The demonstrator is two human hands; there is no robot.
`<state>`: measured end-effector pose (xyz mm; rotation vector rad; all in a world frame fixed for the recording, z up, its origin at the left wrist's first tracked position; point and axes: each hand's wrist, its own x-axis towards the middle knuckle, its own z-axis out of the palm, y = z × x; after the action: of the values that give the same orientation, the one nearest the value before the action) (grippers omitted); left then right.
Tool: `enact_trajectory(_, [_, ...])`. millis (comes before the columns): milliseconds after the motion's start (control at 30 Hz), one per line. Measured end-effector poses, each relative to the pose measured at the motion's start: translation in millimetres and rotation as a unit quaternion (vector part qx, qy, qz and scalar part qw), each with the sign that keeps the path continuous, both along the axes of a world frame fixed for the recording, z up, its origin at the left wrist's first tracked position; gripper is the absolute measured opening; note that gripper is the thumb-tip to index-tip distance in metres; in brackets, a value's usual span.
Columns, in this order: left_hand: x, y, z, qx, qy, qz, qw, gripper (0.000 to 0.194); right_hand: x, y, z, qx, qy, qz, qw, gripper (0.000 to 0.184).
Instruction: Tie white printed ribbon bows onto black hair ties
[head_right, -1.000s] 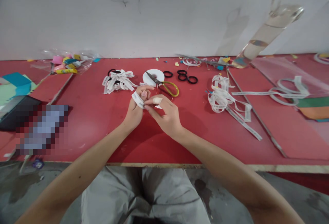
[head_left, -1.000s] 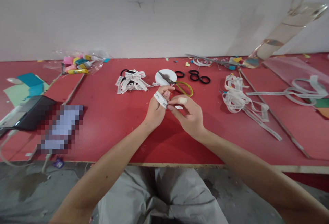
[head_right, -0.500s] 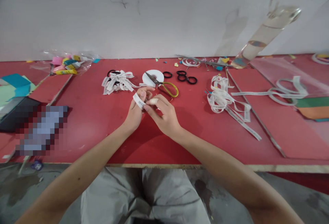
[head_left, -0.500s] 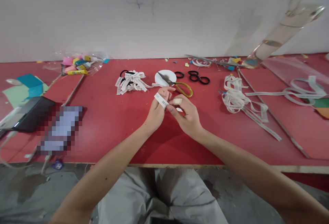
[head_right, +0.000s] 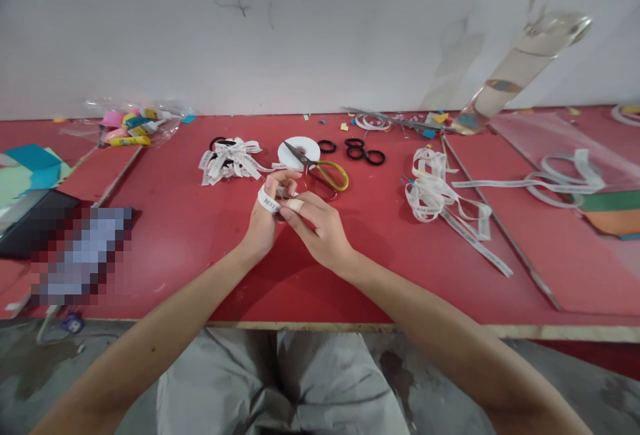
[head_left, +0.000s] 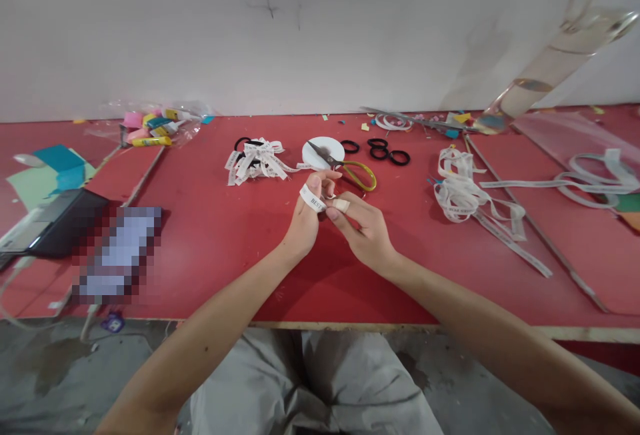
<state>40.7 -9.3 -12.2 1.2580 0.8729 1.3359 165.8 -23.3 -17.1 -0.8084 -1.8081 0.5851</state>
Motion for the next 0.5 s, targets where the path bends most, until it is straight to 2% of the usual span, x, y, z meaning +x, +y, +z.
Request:
enact_trajectory(200, [0.1,2.0,-1.3,-0.022,-0.021,-0.025,0.999,0.043,0.6,1.9,1.2,-0.081,0.019,0.003,0.997,0.023])
enact_trajectory(367, [-3.6,2.6,-0.5,0.003,-0.017,-0.048,0.999,0.038,-0.3,3.5,3.4,-0.160,0.065,0.056,0.983,0.024])
enact_trajectory(500, [-5.4,2.8,-0.2,-0.013,-0.032,-0.065,0.997,0.038,-0.7,5.0,6.0,-0.205,0.102,0.073,0.971,0.026])
